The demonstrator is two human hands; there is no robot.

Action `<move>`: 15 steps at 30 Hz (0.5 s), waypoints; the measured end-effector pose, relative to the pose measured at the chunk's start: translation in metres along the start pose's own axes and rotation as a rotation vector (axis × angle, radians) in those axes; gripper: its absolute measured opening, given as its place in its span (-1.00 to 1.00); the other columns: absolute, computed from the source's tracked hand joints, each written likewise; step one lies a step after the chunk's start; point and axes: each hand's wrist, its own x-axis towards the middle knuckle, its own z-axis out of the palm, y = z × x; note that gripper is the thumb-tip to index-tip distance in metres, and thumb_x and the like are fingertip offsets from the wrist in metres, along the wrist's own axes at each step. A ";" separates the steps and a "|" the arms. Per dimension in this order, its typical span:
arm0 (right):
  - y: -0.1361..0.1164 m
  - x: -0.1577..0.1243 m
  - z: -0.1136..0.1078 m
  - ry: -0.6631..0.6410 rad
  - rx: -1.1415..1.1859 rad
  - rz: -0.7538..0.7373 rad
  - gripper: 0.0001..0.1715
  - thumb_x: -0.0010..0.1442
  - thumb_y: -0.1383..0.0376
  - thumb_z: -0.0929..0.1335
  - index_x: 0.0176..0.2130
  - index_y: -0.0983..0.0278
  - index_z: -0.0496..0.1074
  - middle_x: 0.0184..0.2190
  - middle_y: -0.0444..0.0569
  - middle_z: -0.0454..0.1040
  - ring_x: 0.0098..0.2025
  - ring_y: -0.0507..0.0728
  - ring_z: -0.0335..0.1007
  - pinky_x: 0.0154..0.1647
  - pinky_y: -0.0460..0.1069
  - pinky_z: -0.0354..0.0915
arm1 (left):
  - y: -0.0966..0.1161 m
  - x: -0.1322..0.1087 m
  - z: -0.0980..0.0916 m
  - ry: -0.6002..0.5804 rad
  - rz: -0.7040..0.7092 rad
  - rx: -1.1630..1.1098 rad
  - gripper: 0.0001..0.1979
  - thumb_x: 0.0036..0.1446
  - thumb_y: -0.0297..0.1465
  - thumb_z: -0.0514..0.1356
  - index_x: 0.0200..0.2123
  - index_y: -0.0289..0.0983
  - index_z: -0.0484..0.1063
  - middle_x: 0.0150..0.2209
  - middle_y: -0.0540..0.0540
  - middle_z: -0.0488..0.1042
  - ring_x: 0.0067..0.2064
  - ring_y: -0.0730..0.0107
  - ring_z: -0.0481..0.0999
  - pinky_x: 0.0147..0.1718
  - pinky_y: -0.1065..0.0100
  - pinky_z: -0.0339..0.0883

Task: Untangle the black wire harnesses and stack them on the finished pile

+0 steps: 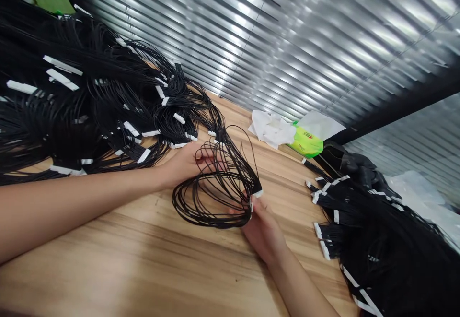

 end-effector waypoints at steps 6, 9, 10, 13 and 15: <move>0.004 -0.003 0.001 -0.016 -0.157 -0.035 -0.78 -0.06 0.20 0.53 -0.37 0.27 0.58 -0.50 -0.15 0.56 -0.46 0.01 0.40 -0.30 -0.07 0.34 | -0.001 -0.005 -0.002 -0.110 0.051 -0.082 -0.71 0.21 -0.20 0.16 -0.32 -0.28 0.56 -0.27 -0.09 0.60 -0.16 0.34 0.56 -0.11 0.25 0.43; 0.005 -0.004 0.000 -0.032 -0.243 -0.051 -0.76 -0.02 0.16 0.51 -0.36 0.26 0.58 -0.48 -0.14 0.56 -0.44 0.02 0.41 -0.31 -0.07 0.33 | -0.001 -0.005 -0.002 -0.126 0.127 -0.012 -0.73 0.21 -0.22 0.16 -0.32 -0.26 0.57 -0.30 -0.08 0.60 -0.19 0.37 0.55 -0.10 0.27 0.41; 0.006 -0.005 -0.001 -0.035 -0.261 -0.057 -0.76 -0.01 0.15 0.50 -0.34 0.25 0.58 -0.46 -0.13 0.57 -0.42 0.03 0.42 -0.29 -0.06 0.33 | 0.000 -0.004 -0.002 -0.117 0.151 -0.002 -0.74 0.20 -0.23 0.17 -0.33 -0.27 0.57 -0.32 -0.08 0.60 -0.20 0.38 0.55 -0.09 0.28 0.40; 0.007 -0.005 -0.003 -0.043 -0.312 -0.072 -0.75 0.03 0.13 0.47 -0.30 0.23 0.58 -0.42 -0.12 0.58 -0.38 0.06 0.44 -0.22 -0.03 0.33 | 0.004 -0.004 -0.001 -0.101 0.164 0.014 -0.77 0.19 -0.25 0.19 -0.34 -0.29 0.56 -0.33 -0.08 0.59 -0.20 0.40 0.53 -0.08 0.30 0.37; 0.008 -0.005 -0.003 -0.043 -0.336 -0.078 -0.75 0.06 0.13 0.46 -0.28 0.23 0.58 -0.42 -0.12 0.58 -0.36 0.06 0.44 -0.20 -0.03 0.32 | 0.006 -0.004 0.001 -0.143 0.130 0.013 -0.80 0.21 -0.30 0.17 -0.30 -0.28 0.55 -0.29 -0.07 0.59 -0.17 0.40 0.52 -0.06 0.30 0.35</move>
